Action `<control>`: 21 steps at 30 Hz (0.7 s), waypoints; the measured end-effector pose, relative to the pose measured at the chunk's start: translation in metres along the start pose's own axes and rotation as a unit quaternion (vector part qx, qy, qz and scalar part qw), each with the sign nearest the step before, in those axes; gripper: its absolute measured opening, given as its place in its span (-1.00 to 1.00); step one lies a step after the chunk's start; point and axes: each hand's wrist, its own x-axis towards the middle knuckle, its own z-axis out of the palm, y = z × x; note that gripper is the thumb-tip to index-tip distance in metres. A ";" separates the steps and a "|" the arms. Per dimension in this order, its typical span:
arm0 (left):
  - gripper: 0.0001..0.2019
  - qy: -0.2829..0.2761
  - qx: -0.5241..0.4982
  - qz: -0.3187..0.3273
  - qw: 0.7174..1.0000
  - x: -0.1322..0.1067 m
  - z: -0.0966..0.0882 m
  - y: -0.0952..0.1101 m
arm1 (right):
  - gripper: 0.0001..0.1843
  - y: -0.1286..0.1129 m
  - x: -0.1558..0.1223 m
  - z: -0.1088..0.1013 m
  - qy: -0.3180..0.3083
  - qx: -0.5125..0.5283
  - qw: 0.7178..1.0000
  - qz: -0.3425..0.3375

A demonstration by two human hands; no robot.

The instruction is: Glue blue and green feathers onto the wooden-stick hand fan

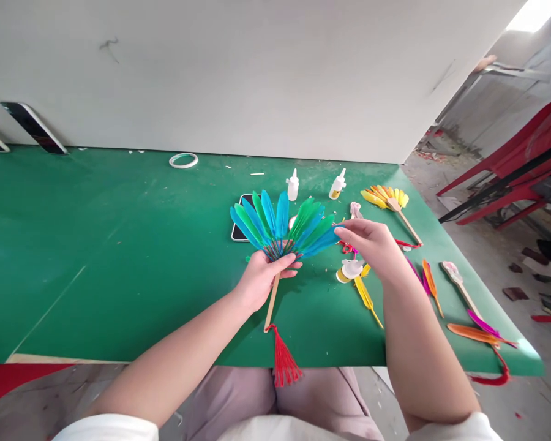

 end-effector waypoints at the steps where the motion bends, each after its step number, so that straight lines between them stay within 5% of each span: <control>1: -0.75 -0.001 0.002 0.001 1.000 0.000 0.000 0.000 | -0.60 0.001 0.000 0.001 -0.003 -0.007 1.000 0.001; 18: -0.77 -0.013 0.020 -0.010 1.000 0.000 0.000 -0.005 | -0.74 0.000 0.002 0.008 0.036 0.015 0.998 -0.053; 21: -0.79 -0.003 -0.023 -0.013 1.000 0.004 0.000 -0.005 | -0.78 -0.006 -0.004 0.008 0.116 0.020 0.986 -0.121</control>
